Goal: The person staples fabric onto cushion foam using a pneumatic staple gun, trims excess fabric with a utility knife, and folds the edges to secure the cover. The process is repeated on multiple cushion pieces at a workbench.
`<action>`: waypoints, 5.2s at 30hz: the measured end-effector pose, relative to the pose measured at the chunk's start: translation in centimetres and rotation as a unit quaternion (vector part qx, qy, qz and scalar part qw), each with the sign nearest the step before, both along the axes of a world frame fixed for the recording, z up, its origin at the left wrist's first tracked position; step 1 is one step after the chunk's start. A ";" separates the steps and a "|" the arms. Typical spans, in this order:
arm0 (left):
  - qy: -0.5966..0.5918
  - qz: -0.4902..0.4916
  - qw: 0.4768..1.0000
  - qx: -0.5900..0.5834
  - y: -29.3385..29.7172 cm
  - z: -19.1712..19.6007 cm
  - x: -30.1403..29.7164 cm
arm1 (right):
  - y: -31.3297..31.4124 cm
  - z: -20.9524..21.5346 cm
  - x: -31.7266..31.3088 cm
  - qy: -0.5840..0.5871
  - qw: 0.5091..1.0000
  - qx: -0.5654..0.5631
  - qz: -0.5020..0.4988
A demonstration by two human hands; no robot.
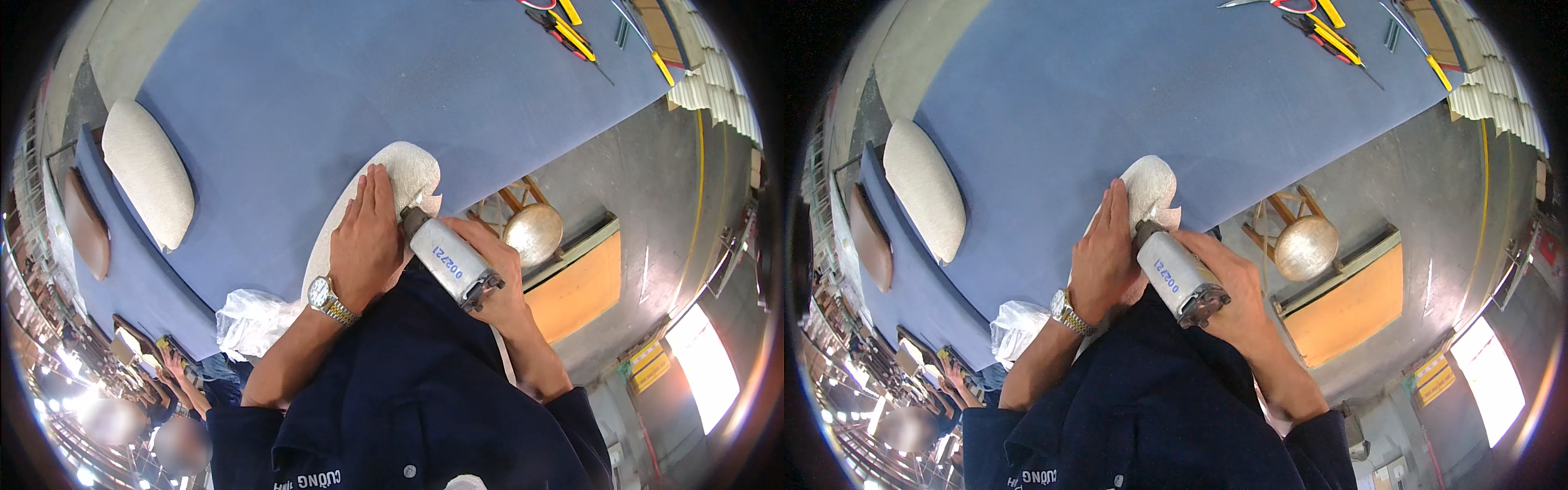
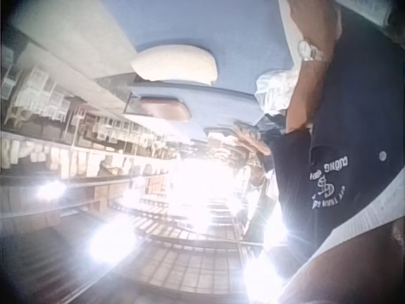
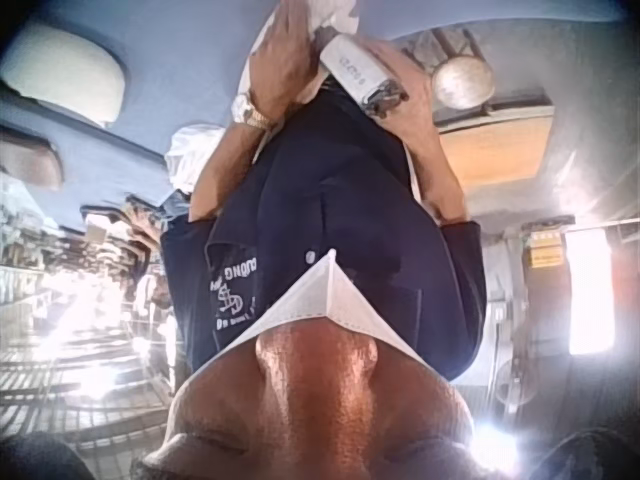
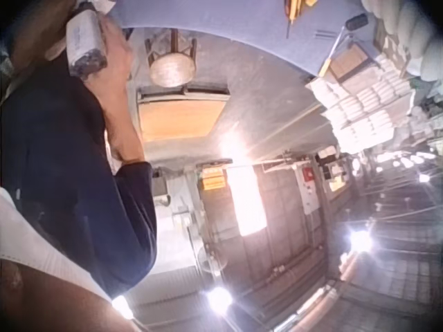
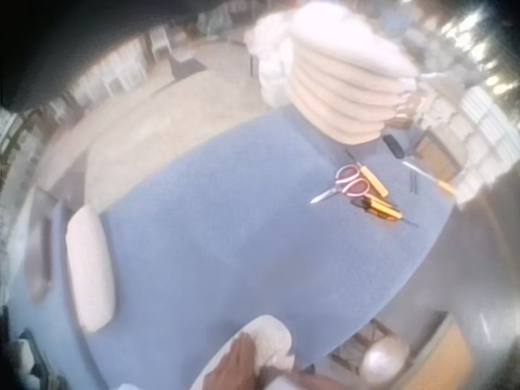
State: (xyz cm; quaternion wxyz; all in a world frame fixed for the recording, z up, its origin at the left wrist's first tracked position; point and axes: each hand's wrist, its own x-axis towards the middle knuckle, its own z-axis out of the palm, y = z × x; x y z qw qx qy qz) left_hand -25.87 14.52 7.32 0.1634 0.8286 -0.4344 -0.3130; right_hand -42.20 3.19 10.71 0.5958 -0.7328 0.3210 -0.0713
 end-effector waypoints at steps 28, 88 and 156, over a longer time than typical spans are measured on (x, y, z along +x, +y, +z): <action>-0.056 0.044 0.997 -0.011 0.5 -1.2 -3.4 | -5.1 -1.2 -4.7 -0.016 0.994 -0.106 0.002; 0.551 0.662 0.115 -0.495 3.8 -9.6 -9.3 | 2.7 -5.3 3.6 0.010 0.980 0.066 0.186; -0.013 0.502 0.747 -0.435 18.0 -6.0 -6.8 | 14.7 -0.8 12.9 0.053 0.956 -0.027 0.286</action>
